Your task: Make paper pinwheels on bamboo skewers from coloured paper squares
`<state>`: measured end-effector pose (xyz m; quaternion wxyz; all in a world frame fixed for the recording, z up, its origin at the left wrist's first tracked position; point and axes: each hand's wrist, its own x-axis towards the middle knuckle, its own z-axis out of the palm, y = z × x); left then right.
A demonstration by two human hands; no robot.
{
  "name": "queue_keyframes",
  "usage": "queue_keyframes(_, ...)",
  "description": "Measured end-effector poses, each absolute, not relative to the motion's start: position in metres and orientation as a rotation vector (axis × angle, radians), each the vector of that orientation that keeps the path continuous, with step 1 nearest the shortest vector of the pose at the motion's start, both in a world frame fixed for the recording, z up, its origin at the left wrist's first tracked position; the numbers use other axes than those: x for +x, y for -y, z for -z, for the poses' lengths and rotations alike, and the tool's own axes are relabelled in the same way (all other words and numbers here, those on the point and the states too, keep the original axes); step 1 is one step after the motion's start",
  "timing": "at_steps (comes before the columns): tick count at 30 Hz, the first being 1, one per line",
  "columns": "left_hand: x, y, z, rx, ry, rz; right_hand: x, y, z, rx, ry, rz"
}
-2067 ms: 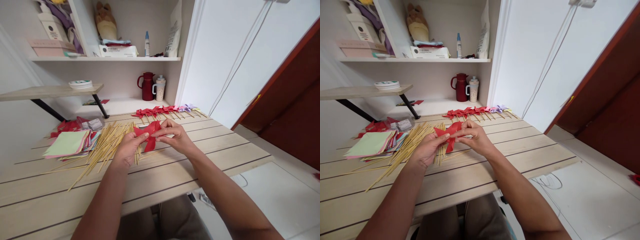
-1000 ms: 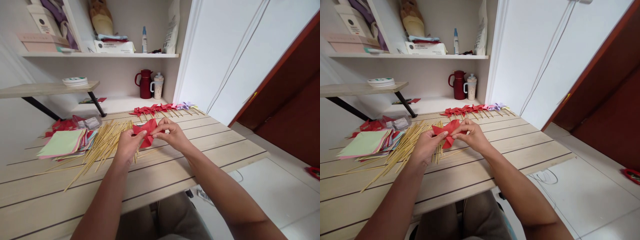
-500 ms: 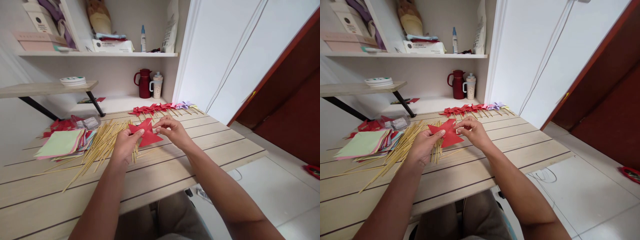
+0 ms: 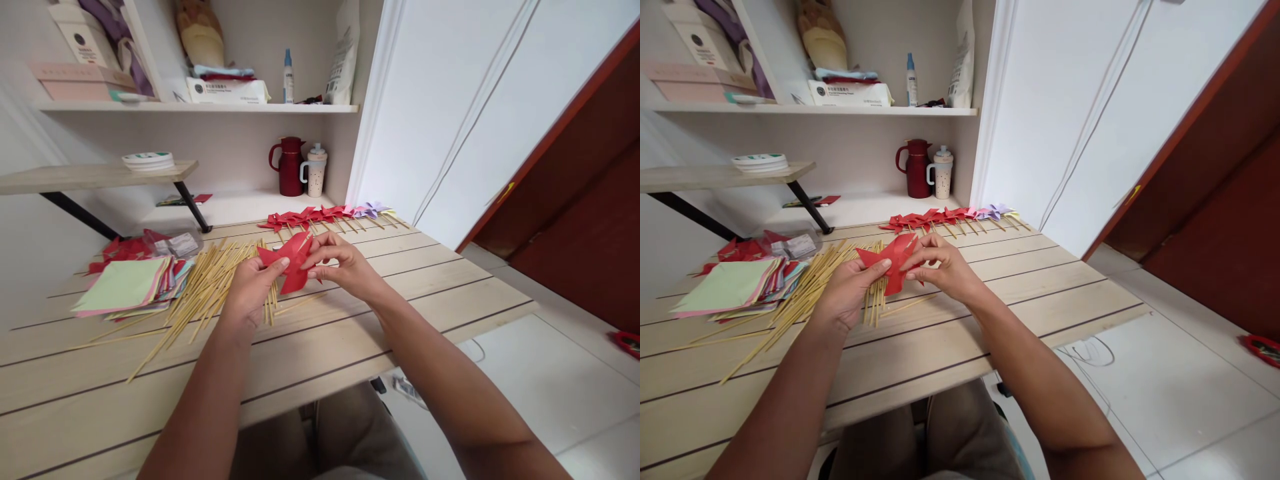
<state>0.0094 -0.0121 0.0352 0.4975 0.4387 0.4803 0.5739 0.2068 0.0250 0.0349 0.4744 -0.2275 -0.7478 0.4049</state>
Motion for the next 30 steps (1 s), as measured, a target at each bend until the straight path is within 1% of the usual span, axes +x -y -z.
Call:
queue_keyframes(5, 0.009, 0.011, -0.031, 1.152, -1.215, -1.36, 0.203, -0.024, -0.034, -0.614, 1.886, -0.843)
queue_keyframes(13, 0.007, 0.008, -0.027, 1.204, -1.3, -1.358, 0.202, -0.026, -0.032, -0.679, 1.88, -0.839)
queue_keyframes(20, 0.017, 0.013, -0.035, 1.113, -1.311, -1.38, 0.199, -0.026, -0.031, -0.785, 1.781, -0.919)
queue_keyframes(30, 0.021, 0.013, -0.033, 1.114, -1.332, -1.405, 0.195, -0.025, -0.028, -0.834, 1.631, -1.053)
